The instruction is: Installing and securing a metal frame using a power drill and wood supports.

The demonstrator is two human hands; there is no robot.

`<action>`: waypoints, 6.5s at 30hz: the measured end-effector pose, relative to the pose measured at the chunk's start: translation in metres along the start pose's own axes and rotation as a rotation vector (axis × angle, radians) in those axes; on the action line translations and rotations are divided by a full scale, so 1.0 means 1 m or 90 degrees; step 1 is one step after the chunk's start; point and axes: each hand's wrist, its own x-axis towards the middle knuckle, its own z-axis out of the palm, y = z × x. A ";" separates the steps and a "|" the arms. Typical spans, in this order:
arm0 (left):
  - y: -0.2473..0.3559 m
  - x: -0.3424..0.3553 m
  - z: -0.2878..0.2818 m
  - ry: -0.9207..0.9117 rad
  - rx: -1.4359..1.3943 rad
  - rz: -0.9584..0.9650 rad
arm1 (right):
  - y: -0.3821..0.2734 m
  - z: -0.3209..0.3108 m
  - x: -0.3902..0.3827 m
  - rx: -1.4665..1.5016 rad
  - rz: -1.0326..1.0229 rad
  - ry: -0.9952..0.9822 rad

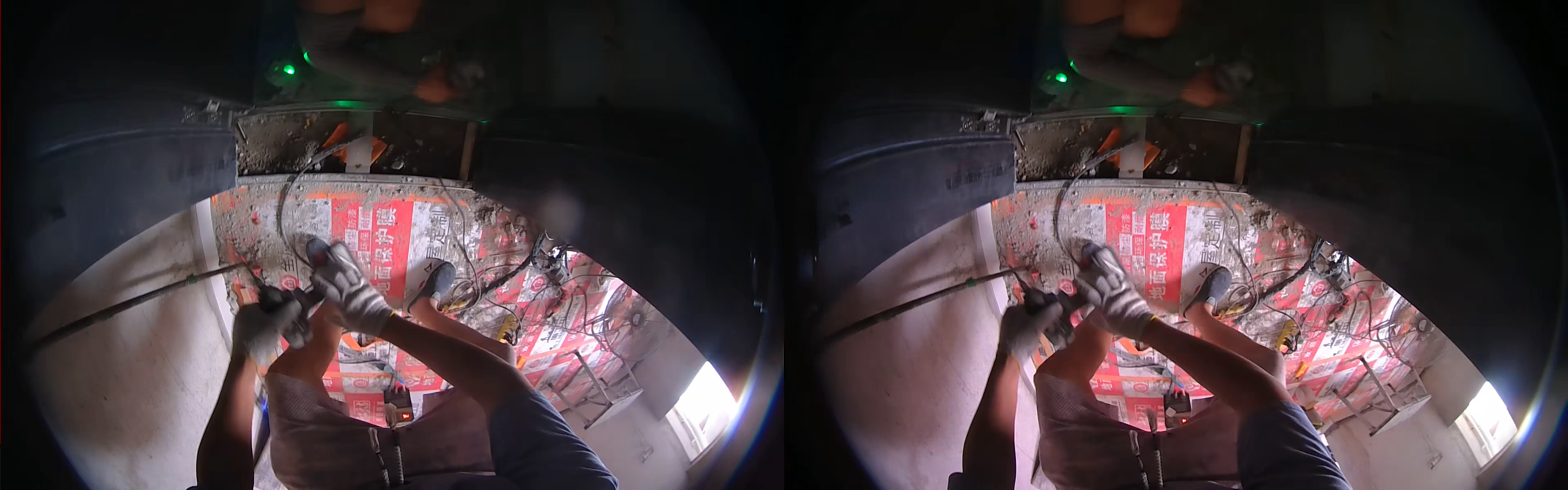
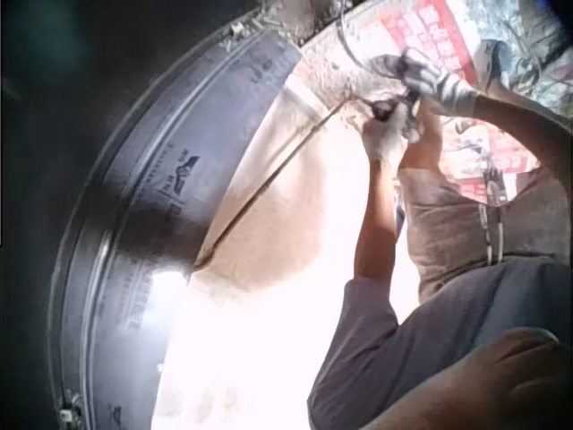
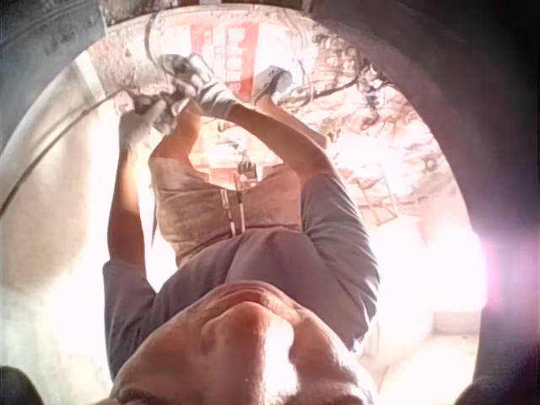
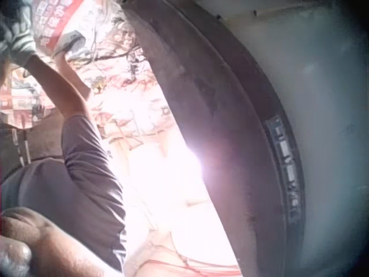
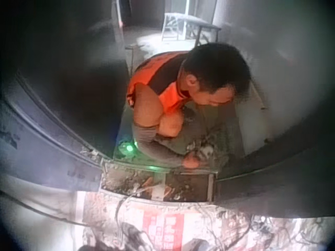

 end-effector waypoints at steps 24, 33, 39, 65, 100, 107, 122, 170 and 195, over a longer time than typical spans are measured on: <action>0.105 0.161 0.312 -0.594 0.307 0.565 | 0.131 -0.114 -0.210 -0.093 0.388 0.111; 0.114 0.171 0.335 -0.840 -0.065 0.149 | 0.022 -0.158 -0.200 -0.285 0.429 0.324; 0.108 0.147 0.337 -1.026 -0.354 -0.060 | 0.009 -0.106 -0.253 -0.121 0.535 0.427; 0.043 0.145 0.314 -1.177 -0.264 0.172 | 0.022 -0.056 -0.202 0.010 0.652 0.317; 0.051 0.199 0.366 -0.443 0.867 0.576 | -0.137 -0.083 -0.373 -0.085 0.925 0.437; 0.043 0.210 0.367 -0.393 0.835 0.598 | -0.175 -0.069 -0.353 -0.102 0.944 0.289; 0.051 0.195 0.361 -0.403 0.868 0.538 | -0.092 -0.139 -0.239 0.028 0.721 0.454; 0.055 0.197 0.371 -0.430 0.952 0.536 | -0.019 -0.133 -0.242 -0.025 0.660 0.328; 0.053 0.199 0.374 -0.438 0.955 0.532 | -0.017 -0.130 -0.246 -0.022 0.655 0.334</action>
